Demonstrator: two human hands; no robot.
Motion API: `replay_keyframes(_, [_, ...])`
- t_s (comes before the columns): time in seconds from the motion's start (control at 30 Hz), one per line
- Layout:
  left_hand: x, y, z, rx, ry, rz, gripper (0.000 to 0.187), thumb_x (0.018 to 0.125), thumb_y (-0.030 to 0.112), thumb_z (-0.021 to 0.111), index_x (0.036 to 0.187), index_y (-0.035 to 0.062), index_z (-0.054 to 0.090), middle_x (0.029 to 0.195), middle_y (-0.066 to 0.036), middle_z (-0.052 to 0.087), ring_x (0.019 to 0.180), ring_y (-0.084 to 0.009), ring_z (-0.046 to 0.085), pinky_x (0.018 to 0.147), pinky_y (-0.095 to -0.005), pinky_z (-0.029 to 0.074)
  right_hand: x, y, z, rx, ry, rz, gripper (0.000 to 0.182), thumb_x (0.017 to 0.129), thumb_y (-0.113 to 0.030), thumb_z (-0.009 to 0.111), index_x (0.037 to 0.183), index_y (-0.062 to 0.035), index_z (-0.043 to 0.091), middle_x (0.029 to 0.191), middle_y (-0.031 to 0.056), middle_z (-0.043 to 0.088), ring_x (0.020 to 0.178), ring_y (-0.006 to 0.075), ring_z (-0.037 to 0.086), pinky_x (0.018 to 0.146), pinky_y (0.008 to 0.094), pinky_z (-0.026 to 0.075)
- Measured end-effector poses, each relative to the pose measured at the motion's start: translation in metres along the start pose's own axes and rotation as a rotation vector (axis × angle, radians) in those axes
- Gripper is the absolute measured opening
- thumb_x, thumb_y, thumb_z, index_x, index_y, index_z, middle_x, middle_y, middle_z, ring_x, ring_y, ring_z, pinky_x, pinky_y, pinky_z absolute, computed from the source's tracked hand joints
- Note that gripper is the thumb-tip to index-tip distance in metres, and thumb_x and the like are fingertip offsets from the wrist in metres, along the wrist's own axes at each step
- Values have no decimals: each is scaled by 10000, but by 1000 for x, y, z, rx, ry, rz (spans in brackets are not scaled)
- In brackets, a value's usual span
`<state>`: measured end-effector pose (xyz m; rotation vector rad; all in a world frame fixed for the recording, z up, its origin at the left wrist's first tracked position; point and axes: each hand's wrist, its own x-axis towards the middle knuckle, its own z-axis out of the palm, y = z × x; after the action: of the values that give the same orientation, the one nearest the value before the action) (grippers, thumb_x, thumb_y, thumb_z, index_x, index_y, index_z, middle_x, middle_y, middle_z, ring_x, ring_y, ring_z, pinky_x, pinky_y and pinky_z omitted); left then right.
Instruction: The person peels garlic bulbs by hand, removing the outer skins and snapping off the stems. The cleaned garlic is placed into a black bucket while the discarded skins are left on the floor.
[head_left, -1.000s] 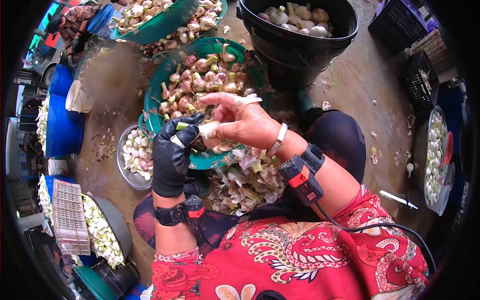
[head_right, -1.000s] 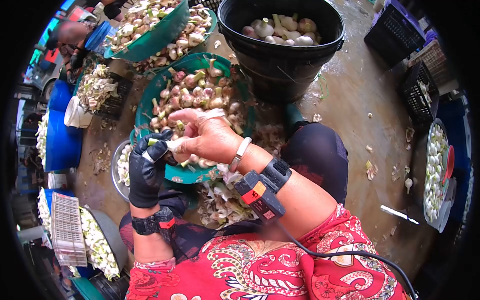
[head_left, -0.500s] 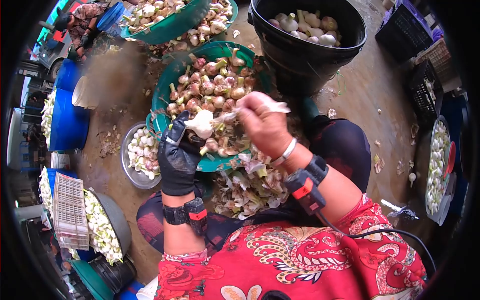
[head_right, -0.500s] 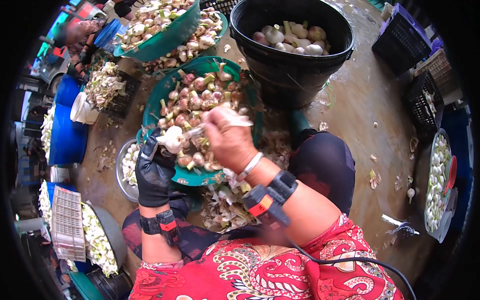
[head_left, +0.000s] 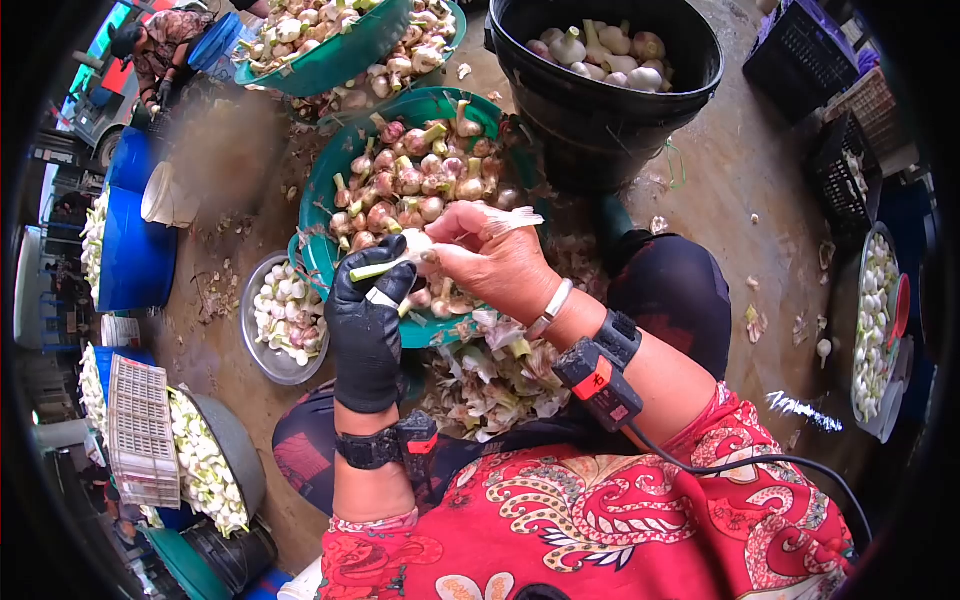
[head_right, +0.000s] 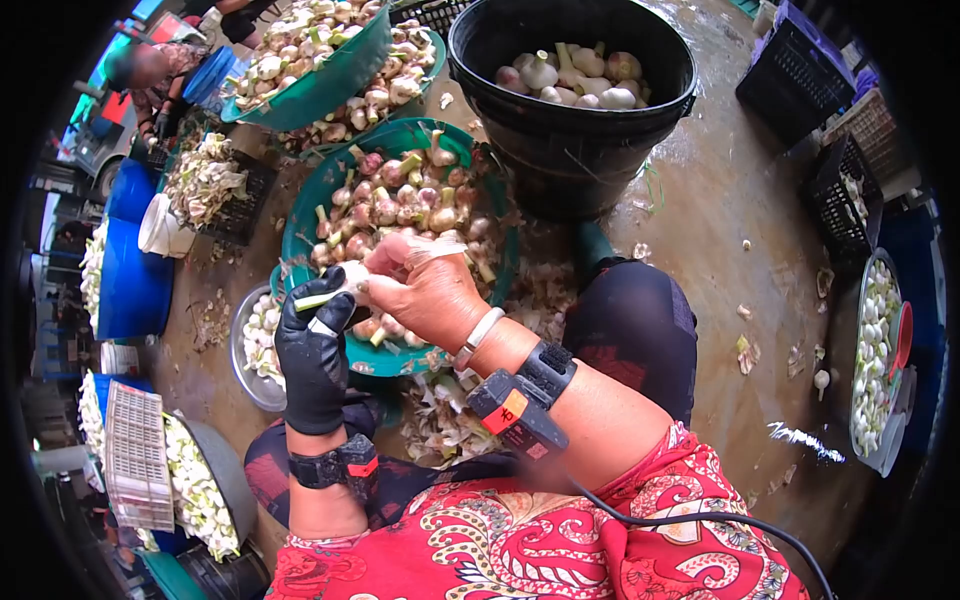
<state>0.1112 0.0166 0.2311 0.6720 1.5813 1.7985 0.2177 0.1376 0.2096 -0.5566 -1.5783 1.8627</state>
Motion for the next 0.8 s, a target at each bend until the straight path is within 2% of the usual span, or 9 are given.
replay_keyframes(0.17, [0,4,5,279,19,119,153,850,2,643,1000,26,626,1068,-82,631,978,-153,601,848,-274,492,1,0,-2,-678,94,-568,92,742,-84,675,741,-43,593,686,95,552,623,257,584,541,355,468])
replay_keyframes(0.2, [0,6,4,435,-8,209,148,832,1,655,977,21,633,1019,-82,630,953,-164,600,838,-289,488,-4,-3,0,-751,78,-527,98,738,-65,648,720,-55,552,688,108,536,656,310,577,557,381,475])
replay_keyframes(0.33, [-3,12,5,806,-99,430,164,772,-18,676,932,6,646,932,-90,617,902,-206,593,817,-330,470,-8,1,7,-891,87,-512,94,743,-57,628,743,-63,534,684,110,521,659,303,579,560,389,477])
replay_keyframes(0.43, [-8,14,-2,721,-128,381,180,751,-35,670,924,11,656,928,-89,618,903,-222,594,822,-343,470,-4,8,6,-731,130,-521,60,753,-65,606,747,-57,547,676,122,547,648,310,587,567,390,482])
replay_keyframes(0.47, [-13,20,-2,613,-161,309,188,750,-59,651,923,14,662,970,-92,630,944,-221,598,854,-343,469,-2,-1,-1,-593,13,-252,138,717,-141,641,702,-56,534,677,133,579,697,328,601,644,419,487])
replay_keyframes(0.5, [-18,22,-3,613,-158,308,188,750,-59,651,923,14,662,970,-92,630,944,-221,598,854,-343,469,7,12,-1,-574,169,-271,131,729,-141,633,702,-31,566,658,160,595,687,345,606,652,424,484])
replay_keyframes(0.63, [-29,21,-9,390,-184,191,224,746,-89,626,947,6,652,1076,-102,630,1052,-222,585,947,-345,443,15,28,-7,-332,158,58,101,753,-97,576,722,-6,608,684,202,617,662,353,618,637,400,496])
replay_keyframes(0.73, [-26,19,-18,268,-69,124,256,743,-119,595,961,3,646,1062,-92,630,1081,-206,564,965,-333,427,0,16,-4,-566,-329,41,102,713,-42,550,720,-28,650,653,167,629,627,280,627,620,381,498])
replay_keyframes(0.8, [-23,21,-31,295,-42,113,260,741,-126,592,959,5,645,1055,-87,631,1078,-205,564,963,-329,429,-8,9,-2,-489,-616,207,136,689,-12,558,732,-52,680,645,124,640,611,234,628,574,346,495])
